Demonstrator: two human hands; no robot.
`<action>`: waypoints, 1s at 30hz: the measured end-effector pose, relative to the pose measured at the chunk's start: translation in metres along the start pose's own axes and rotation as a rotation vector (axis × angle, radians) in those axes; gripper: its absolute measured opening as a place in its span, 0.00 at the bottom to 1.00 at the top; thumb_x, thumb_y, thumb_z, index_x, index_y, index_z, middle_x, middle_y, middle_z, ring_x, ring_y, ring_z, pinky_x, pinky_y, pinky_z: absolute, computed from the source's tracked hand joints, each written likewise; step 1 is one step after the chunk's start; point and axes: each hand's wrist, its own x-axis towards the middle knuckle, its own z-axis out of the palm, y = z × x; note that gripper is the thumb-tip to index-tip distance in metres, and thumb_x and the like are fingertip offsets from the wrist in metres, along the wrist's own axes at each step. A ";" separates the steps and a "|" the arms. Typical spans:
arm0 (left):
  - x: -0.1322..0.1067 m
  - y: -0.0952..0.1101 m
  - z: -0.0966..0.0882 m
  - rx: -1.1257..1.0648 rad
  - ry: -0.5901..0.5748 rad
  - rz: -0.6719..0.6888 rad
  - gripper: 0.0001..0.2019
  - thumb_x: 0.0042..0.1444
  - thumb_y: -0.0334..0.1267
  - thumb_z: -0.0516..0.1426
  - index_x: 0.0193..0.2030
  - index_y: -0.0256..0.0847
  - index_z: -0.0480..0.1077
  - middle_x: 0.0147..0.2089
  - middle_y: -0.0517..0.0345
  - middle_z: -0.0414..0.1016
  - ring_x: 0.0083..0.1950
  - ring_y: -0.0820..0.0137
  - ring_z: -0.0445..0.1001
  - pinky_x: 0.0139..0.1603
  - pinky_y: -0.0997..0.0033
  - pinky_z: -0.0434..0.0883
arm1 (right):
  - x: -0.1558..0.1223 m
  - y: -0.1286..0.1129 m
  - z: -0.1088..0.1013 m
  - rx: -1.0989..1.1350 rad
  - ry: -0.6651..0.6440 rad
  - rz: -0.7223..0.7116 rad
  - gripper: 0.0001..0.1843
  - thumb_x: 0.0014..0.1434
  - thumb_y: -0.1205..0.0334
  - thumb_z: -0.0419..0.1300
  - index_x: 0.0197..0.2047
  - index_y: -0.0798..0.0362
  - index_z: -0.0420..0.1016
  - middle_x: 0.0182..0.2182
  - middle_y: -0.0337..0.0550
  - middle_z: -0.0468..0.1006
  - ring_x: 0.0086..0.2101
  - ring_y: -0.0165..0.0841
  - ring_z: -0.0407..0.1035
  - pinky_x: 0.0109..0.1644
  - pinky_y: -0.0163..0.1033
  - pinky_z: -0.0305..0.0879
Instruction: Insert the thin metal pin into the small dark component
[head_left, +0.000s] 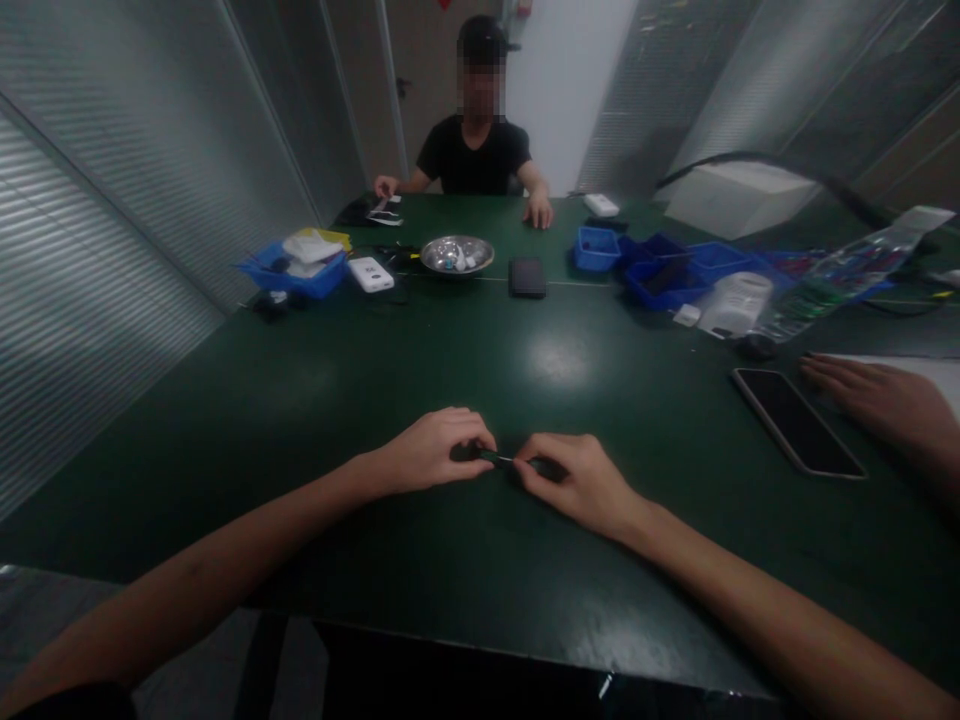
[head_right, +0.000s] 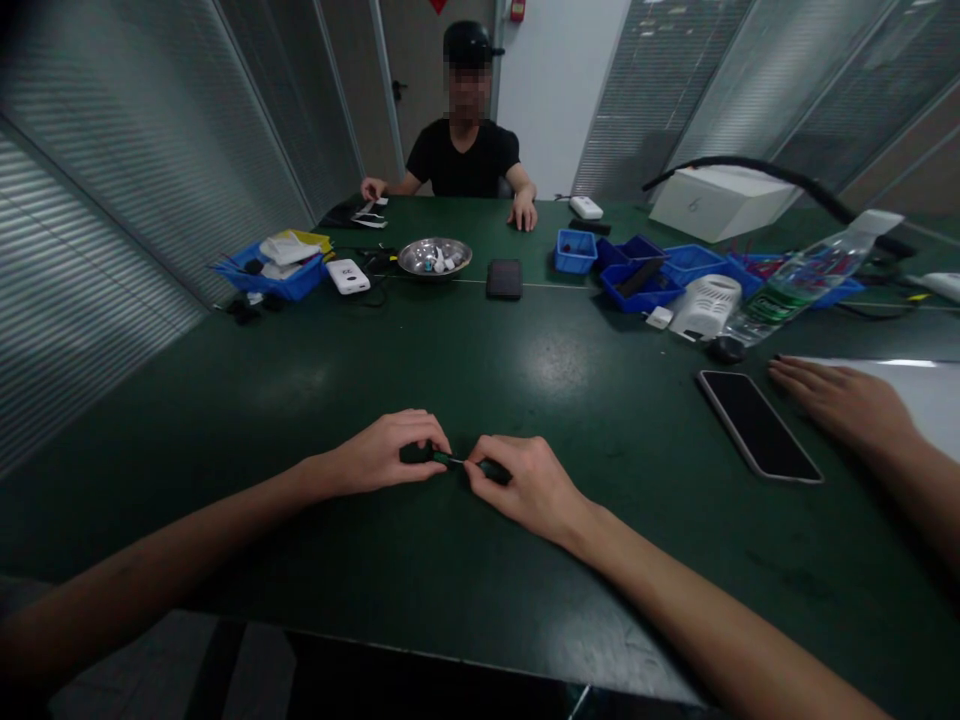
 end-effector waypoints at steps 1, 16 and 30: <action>0.000 0.000 0.000 0.003 -0.001 0.004 0.08 0.67 0.40 0.61 0.49 0.40 0.75 0.44 0.54 0.75 0.46 0.64 0.71 0.48 0.65 0.66 | 0.002 -0.002 0.001 0.016 0.013 0.004 0.07 0.68 0.62 0.60 0.37 0.52 0.77 0.29 0.37 0.77 0.28 0.27 0.70 0.33 0.33 0.61; -0.002 0.001 0.000 0.037 -0.002 0.038 0.07 0.67 0.40 0.60 0.49 0.41 0.73 0.45 0.53 0.76 0.47 0.63 0.72 0.50 0.62 0.66 | 0.003 -0.006 0.006 -0.027 -0.023 -0.017 0.07 0.69 0.61 0.60 0.38 0.52 0.77 0.30 0.38 0.77 0.28 0.29 0.70 0.32 0.34 0.61; -0.011 0.001 -0.024 -0.069 -0.106 0.022 0.10 0.69 0.34 0.58 0.55 0.45 0.75 0.52 0.52 0.77 0.55 0.64 0.73 0.58 0.62 0.68 | -0.003 -0.002 -0.007 0.012 0.052 -0.009 0.09 0.70 0.60 0.58 0.39 0.52 0.78 0.30 0.40 0.79 0.28 0.29 0.73 0.32 0.33 0.64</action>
